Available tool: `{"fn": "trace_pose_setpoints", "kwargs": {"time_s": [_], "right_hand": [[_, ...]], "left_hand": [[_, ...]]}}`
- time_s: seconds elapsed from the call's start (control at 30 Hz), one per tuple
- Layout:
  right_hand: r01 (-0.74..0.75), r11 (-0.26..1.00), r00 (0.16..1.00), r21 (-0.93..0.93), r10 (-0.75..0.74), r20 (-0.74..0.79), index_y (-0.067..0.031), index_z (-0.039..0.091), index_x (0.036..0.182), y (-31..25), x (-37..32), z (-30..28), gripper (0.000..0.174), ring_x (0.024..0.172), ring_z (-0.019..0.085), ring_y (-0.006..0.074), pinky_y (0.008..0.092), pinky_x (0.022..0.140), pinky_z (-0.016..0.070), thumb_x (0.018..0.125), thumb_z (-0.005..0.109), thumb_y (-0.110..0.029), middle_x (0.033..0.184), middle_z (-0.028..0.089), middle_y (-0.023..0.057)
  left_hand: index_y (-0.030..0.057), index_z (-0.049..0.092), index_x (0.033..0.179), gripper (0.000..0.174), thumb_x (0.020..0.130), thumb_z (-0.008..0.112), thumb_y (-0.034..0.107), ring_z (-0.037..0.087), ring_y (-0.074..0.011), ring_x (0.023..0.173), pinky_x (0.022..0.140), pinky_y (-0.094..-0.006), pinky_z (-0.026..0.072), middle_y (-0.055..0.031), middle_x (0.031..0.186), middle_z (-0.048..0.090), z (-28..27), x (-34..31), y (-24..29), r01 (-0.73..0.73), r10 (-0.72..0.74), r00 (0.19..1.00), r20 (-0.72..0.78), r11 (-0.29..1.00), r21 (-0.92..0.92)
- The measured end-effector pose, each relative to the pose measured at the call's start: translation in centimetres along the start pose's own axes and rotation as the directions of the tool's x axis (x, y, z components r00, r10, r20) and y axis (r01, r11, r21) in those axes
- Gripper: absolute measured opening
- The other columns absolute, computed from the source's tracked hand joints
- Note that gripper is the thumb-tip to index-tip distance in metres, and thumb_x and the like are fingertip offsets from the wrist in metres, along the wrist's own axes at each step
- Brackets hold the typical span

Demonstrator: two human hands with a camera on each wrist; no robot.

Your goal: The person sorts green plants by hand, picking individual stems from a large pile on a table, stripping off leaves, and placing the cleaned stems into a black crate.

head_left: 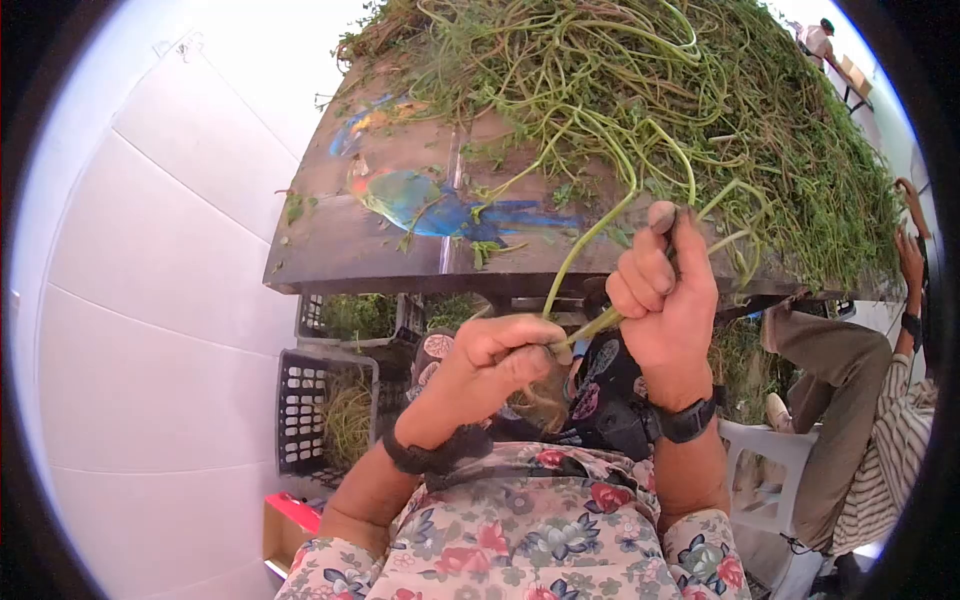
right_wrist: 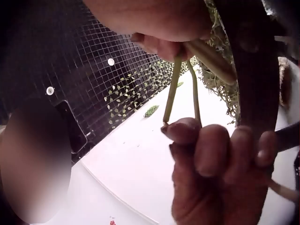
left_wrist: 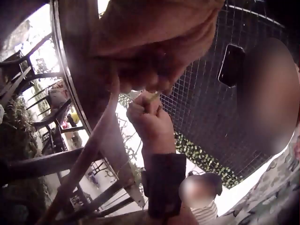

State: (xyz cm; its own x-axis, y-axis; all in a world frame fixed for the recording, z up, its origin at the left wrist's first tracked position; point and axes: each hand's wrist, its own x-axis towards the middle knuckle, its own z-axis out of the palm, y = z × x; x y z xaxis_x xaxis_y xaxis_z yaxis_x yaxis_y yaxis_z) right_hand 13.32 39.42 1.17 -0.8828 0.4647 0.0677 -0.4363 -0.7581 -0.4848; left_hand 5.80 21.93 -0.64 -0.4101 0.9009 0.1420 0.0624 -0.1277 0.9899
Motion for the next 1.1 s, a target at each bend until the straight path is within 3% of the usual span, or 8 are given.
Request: {"fn": "trace_pose_setpoints", "kwargs": {"time_s": [0.23,0.43,0.47,0.57,0.67,0.7,0.87,1.1], "right_hand": [[0.114,0.981,0.993,-0.157,-0.113,0.017,-0.0103,0.048,0.088,1.2,-1.3,1.9,0.026,0.038,0.021,0.0053,0.0228,0.039,0.0204,0.096,0.032,-0.030,0.049,0.026,-0.0054],[-0.049,0.939,0.998,-0.341,0.061,0.026,-0.0064,0.049,0.087,4.4,-3.6,1.0,0.029,0.044,0.038,0.0070,0.0215,0.041,0.0274,0.095,0.036,-0.031,0.054,0.044,0.0005],[-0.058,0.988,0.995,-0.143,0.069,0.071,-0.0053,0.049,0.087,4.4,-3.8,0.4,0.029,0.045,0.040,0.0071,0.0203,0.043,0.0291,0.095,0.037,-0.030,0.055,0.045,0.0003],[0.026,0.868,0.996,-0.495,0.019,0.085,-0.0046,0.049,0.086,4.2,-5.9,-0.3,0.028,0.045,0.040,0.0075,0.0199,0.042,0.0282,0.094,0.037,-0.029,0.055,0.045,0.0004],[0.144,0.565,0.990,-0.812,-0.079,0.121,-0.0047,0.052,0.087,1.7,-4.6,-2.9,0.018,0.053,0.045,0.0049,0.0194,0.043,0.0318,0.090,0.044,-0.021,0.067,0.054,-0.0002],[-0.103,0.953,0.993,-0.284,0.117,0.032,-0.0049,0.053,0.087,1.2,-3.8,-2.4,0.018,0.057,0.046,0.0041,0.0188,0.044,0.0329,0.089,0.046,-0.021,0.072,0.057,-0.0004],[-0.264,0.798,0.964,-0.542,0.198,-0.177,-0.0042,0.055,0.093,3.0,-2.4,1.4,0.023,0.060,0.046,0.0027,0.0176,0.045,0.0322,0.089,0.048,-0.025,0.082,0.060,0.0018],[0.051,0.825,0.991,-0.562,-0.112,-0.074,-0.0083,0.045,0.074,1.9,-0.9,1.1,0.031,0.058,0.039,0.0089,0.0210,0.050,0.0278,0.094,0.036,-0.030,0.071,0.049,0.0047]], "left_hand": [[0.0011,0.056,0.097,0.017,0.089,0.050,0.016,0.042,-0.0029,0.062,0.055,-0.0179,0.0350,0.0033,0.075,0.053,0.6,0.1,-1.4,-0.084,0.011,0.959,-0.285,0.965,-0.247],[0.0029,0.054,0.095,0.014,0.091,0.047,0.014,0.035,-0.0021,0.056,0.049,-0.0183,0.0293,0.0056,0.067,0.045,0.9,0.4,-1.6,-0.030,-0.136,0.914,-0.383,0.917,-0.398],[0.0049,0.052,0.092,0.015,0.092,0.047,0.019,0.032,-0.0028,0.052,0.048,-0.0189,0.0275,0.0056,0.064,0.043,0.9,0.2,-1.7,-0.041,-0.167,0.909,-0.383,0.876,-0.481],[0.0065,0.050,0.089,0.018,0.092,0.047,0.024,0.030,-0.0044,0.049,0.046,-0.0202,0.0266,0.0050,0.060,0.038,-3.0,0.9,-1.1,-0.260,-0.158,0.872,-0.463,0.653,-0.712],[0.0069,0.046,0.083,0.023,0.093,0.043,0.027,0.029,-0.0064,0.046,0.044,-0.0218,0.0271,0.0036,0.055,0.032,-2.6,0.2,0.4,-0.141,-0.092,0.913,-0.398,0.843,-0.519],[0.0065,0.045,0.081,0.024,0.094,0.042,0.027,0.028,-0.0067,0.046,0.045,-0.0219,0.0279,0.0033,0.054,0.030,-2.1,-0.1,0.6,-0.092,-0.085,0.933,-0.349,0.882,-0.461],[0.0024,0.050,0.083,0.032,0.087,0.053,0.034,0.040,-0.0063,0.052,0.049,-0.0199,0.0323,-0.0006,0.064,0.049,0.1,-0.6,-0.3,0.176,-0.157,0.984,0.079,0.878,-0.445],[0.0007,0.051,0.081,0.022,0.087,0.056,0.022,0.056,-0.0135,0.065,0.058,-0.0249,0.0476,-0.0106,0.082,0.056,-1.4,-1.1,-1.3,-0.031,0.003,0.990,-0.142,0.981,-0.193]]}}
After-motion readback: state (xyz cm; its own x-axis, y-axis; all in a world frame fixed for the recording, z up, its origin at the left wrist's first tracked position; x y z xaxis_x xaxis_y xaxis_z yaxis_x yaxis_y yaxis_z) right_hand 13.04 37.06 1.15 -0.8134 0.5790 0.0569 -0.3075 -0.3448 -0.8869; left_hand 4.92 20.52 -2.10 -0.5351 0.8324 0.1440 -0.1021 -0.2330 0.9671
